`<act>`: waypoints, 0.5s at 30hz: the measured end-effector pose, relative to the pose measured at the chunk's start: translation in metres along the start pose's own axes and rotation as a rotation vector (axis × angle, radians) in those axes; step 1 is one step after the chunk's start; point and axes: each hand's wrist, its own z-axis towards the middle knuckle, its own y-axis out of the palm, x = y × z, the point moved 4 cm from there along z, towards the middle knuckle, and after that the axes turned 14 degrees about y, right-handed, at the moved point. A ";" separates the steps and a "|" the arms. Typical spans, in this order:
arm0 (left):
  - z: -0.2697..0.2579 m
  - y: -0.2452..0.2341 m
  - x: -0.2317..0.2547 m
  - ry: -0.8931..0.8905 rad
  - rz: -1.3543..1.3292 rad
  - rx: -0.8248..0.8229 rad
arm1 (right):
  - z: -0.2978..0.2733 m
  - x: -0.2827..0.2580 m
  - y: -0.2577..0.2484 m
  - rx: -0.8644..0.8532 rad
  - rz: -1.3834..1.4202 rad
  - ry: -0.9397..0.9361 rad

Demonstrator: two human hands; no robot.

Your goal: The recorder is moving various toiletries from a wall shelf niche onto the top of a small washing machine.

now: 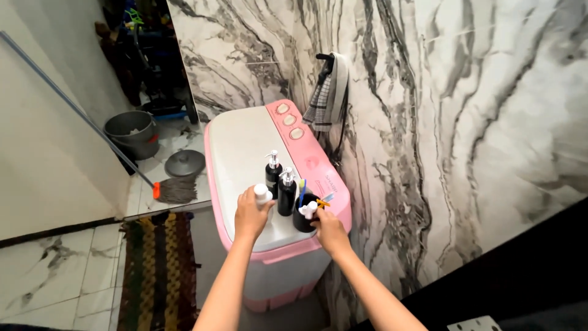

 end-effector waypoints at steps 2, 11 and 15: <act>0.001 0.010 -0.007 -0.001 0.020 -0.006 | 0.006 0.003 0.002 0.008 0.022 0.021; 0.005 0.021 -0.013 -0.049 -0.001 0.018 | 0.010 0.006 0.009 0.064 0.003 0.041; 0.003 0.018 -0.013 -0.166 -0.066 -0.018 | 0.002 0.003 0.005 0.065 0.052 0.091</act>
